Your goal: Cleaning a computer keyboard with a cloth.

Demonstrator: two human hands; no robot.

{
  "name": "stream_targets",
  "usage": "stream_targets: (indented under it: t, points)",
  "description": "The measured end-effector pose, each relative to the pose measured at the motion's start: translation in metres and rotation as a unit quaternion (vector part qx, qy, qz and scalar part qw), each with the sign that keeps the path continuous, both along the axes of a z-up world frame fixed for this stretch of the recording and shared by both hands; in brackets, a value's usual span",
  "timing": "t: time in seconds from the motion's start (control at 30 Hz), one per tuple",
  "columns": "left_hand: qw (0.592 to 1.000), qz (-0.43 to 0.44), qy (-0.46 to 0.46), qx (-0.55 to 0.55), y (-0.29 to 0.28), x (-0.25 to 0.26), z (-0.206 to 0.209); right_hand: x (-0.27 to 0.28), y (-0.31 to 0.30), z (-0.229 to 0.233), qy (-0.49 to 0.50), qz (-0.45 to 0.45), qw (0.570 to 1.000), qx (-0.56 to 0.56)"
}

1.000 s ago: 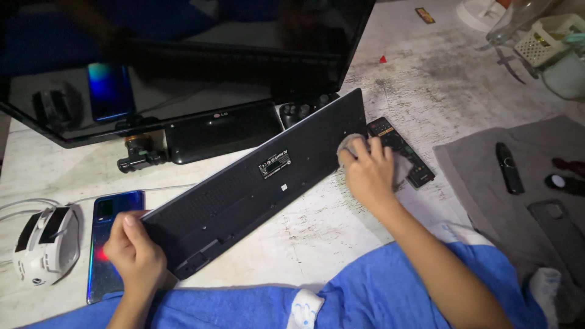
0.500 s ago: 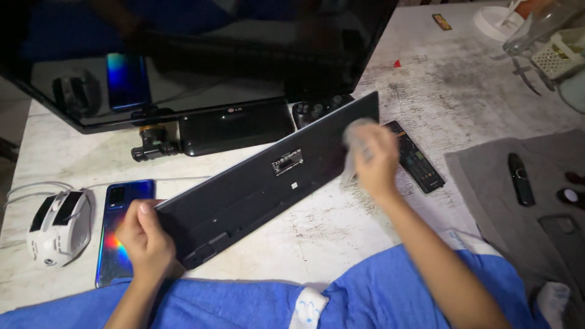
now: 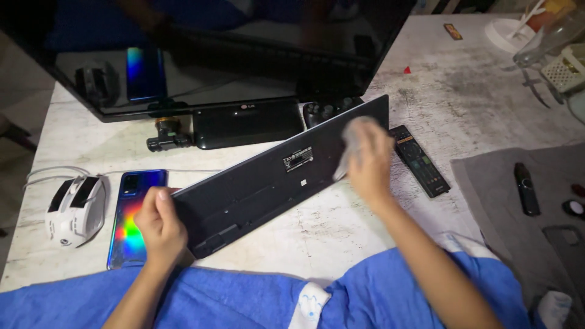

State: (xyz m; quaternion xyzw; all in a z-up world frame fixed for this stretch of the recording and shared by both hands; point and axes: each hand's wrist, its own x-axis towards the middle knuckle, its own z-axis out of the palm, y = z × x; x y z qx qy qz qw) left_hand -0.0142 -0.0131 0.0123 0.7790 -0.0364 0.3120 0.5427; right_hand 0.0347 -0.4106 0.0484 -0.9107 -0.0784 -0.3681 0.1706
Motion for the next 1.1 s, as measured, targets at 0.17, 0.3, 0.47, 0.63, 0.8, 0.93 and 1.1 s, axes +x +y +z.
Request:
stream_targets:
  t: [0.17, 0.3, 0.47, 0.63, 0.8, 0.93, 1.1]
  points:
    - [1.000, -0.002, -0.009, 0.008, -0.001, 0.001, -0.002, -0.009, 0.023, -0.013, -0.027, 0.088, 0.994, -0.054]
    - [1.000, 0.001, 0.015, -0.018, 0.000, 0.003, -0.009, -0.039, 0.068, 0.012, -0.046, 0.257, 0.949, -0.178]
    - [1.000, 0.006, 0.008, 0.007, 0.000, 0.001, -0.003, -0.004, 0.021, 0.000, -0.047, 0.164, 0.975, -0.145]
    - [1.000, 0.002, 0.011, 0.007, -0.001, 0.001, -0.004, 0.015, -0.038, -0.003, -0.011, 0.005, 0.998, -0.069]
    - [1.000, 0.011, 0.018, 0.004, 0.002, 0.002, -0.008, 0.001, -0.016, -0.009, 0.026, -0.012, 0.999, -0.022]
    - [1.000, 0.019, 0.020, 0.005, 0.002, 0.002, -0.004, 0.006, -0.016, 0.000, 0.020, 0.101, 0.992, -0.066]
    - [1.000, 0.009, 0.017, 0.005, 0.003, 0.002, -0.006, 0.020, -0.044, -0.010, -0.017, -0.003, 1.000, -0.003]
